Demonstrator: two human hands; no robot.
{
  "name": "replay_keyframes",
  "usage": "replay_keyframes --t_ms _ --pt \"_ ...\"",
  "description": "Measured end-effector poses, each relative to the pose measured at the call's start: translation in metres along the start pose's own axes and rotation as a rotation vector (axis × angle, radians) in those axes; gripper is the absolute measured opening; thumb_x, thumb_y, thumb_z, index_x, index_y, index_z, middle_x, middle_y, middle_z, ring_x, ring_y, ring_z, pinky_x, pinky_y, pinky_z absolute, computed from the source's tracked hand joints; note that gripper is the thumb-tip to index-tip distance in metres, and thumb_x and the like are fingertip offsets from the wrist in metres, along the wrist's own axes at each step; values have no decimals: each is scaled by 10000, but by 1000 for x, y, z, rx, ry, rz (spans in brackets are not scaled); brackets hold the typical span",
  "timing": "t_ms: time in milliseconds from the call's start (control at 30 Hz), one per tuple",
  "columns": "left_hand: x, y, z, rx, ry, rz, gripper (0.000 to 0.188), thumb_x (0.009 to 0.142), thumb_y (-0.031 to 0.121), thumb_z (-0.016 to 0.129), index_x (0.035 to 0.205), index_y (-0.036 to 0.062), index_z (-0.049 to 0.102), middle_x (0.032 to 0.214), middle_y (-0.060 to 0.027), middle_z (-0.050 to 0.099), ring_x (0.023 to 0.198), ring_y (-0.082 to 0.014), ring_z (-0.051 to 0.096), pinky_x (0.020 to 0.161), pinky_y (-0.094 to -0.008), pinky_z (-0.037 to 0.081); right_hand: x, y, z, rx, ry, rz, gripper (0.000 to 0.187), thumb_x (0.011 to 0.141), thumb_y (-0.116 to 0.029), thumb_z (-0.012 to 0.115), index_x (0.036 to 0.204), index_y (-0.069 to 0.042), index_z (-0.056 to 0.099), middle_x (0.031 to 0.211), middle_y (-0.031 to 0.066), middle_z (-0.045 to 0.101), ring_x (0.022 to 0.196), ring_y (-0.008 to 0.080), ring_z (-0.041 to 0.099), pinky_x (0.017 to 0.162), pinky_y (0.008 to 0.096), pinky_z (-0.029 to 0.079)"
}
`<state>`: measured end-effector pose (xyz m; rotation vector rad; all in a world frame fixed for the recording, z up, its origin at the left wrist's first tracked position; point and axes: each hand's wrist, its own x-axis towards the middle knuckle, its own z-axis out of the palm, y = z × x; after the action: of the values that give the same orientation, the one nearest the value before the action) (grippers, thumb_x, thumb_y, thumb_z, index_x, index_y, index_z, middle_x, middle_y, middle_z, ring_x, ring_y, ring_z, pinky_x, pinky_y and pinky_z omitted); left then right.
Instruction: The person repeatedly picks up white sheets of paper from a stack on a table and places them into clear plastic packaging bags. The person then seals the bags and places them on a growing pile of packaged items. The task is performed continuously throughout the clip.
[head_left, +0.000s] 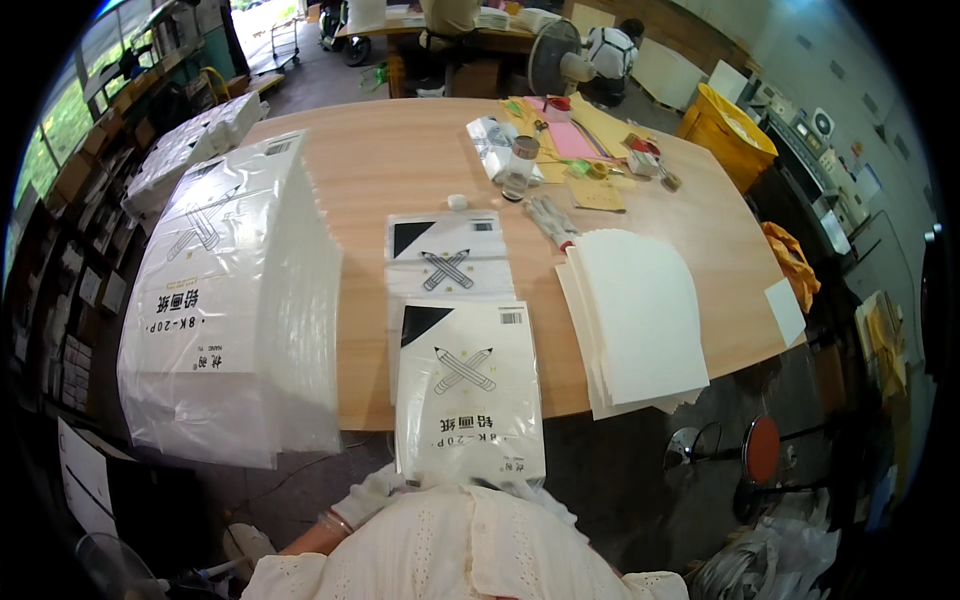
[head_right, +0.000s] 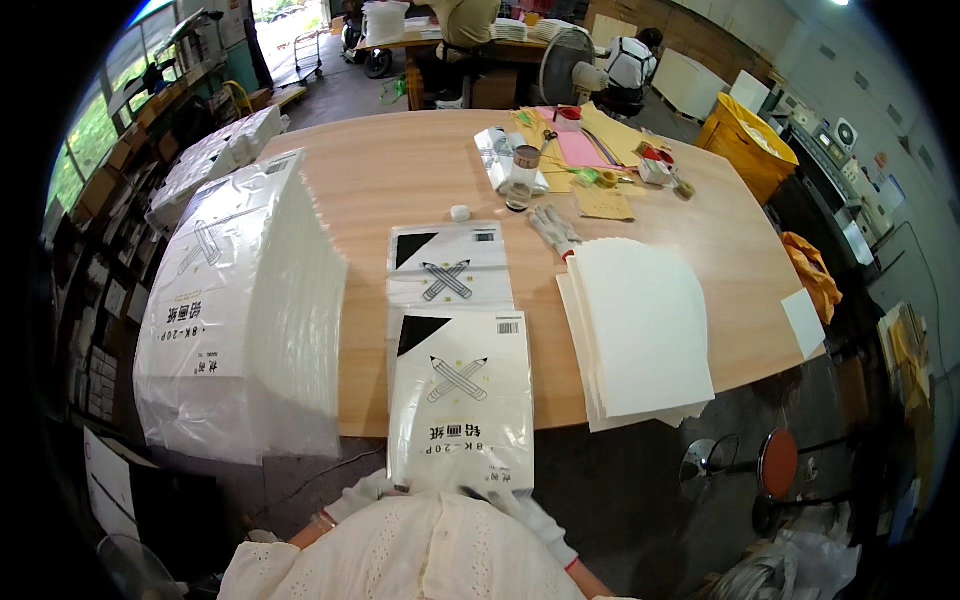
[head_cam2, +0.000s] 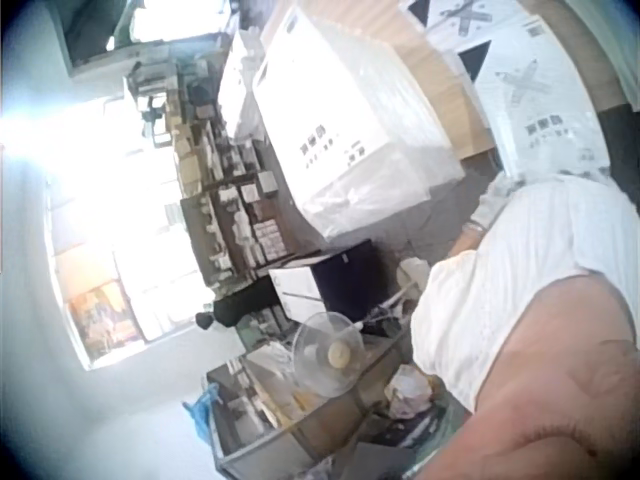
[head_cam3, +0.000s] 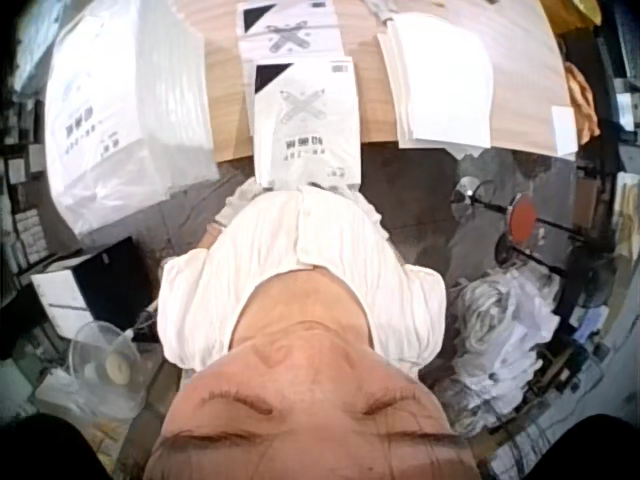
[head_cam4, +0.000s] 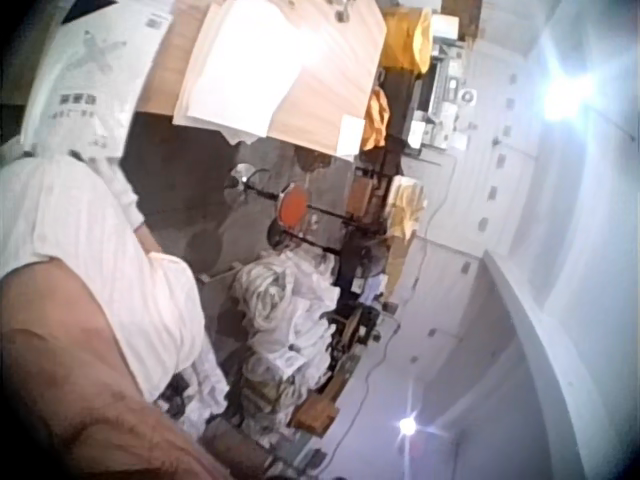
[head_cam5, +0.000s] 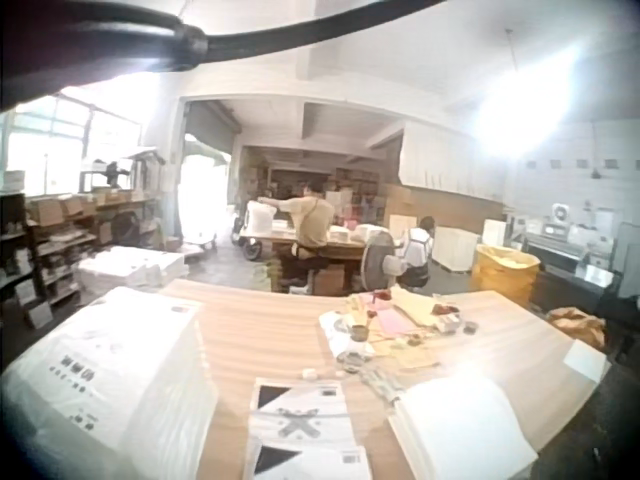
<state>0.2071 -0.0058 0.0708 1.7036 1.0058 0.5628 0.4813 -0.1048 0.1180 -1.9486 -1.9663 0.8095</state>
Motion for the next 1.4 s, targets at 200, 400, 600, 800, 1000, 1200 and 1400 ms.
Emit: replay_keyframes --t_ms 200,400,600,800,1000,1200,1400 --pt "19 18 -12 67 307 -281 115 785 22 467 893 21 507 749 -105 589 735 -206 601 705 -341 500 18 55 19 127 251 54 440 852 -258 520 1271 -135 463 836 214 605 817 375 598 668 443 480" --pt "27 23 -12 69 198 194 63 709 -7 517 756 34 515 770 -113 530 713 -227 546 646 -317 458 40 72 37 1244 423 680 477 866 -269 571 1254 -10 472 1109 100 582 943 200 578 829 331 469" --pt "16 152 -74 97 207 348 69 721 57 583 767 76 536 784 -132 556 668 -251 560 629 -324 472 102 -27 32 1674 183 67 384 881 -192 542 1213 -4 501 1093 69 580 920 145 561 845 283 452" --pt "-60 163 -184 192 1181 614 63 871 117 498 851 64 469 877 -42 495 808 -155 520 763 -296 457 167 -173 -38 1448 -164 -399 283 890 -184 557 1116 -16 549 925 41 600 825 126 572 718 296 484" --pt "-88 102 -318 -262 1311 403 86 895 133 420 892 48 429 918 -23 416 897 -154 455 899 -313 391 156 -279 -19 1300 -658 -342 277 917 -247 519 1060 -15 574 825 71 609 687 129 591 619 270 494" --pt "-80 -8 -181 -492 1517 83 322 924 212 381 1167 27 481 1127 -86 512 1019 -186 495 910 -345 411 146 -196 18 1018 -253 -510 398 934 -265 497 1243 -16 465 1024 105 625 850 130 610 762 255 495" --pt "40 -58 2 41 321 75 133 785 115 554 876 26 592 840 -115 592 775 -264 587 711 -370 474 88 -39 29 1178 -248 389 356 914 -207 529 1210 -17 479 923 72 600 693 86 542 603 209 446"
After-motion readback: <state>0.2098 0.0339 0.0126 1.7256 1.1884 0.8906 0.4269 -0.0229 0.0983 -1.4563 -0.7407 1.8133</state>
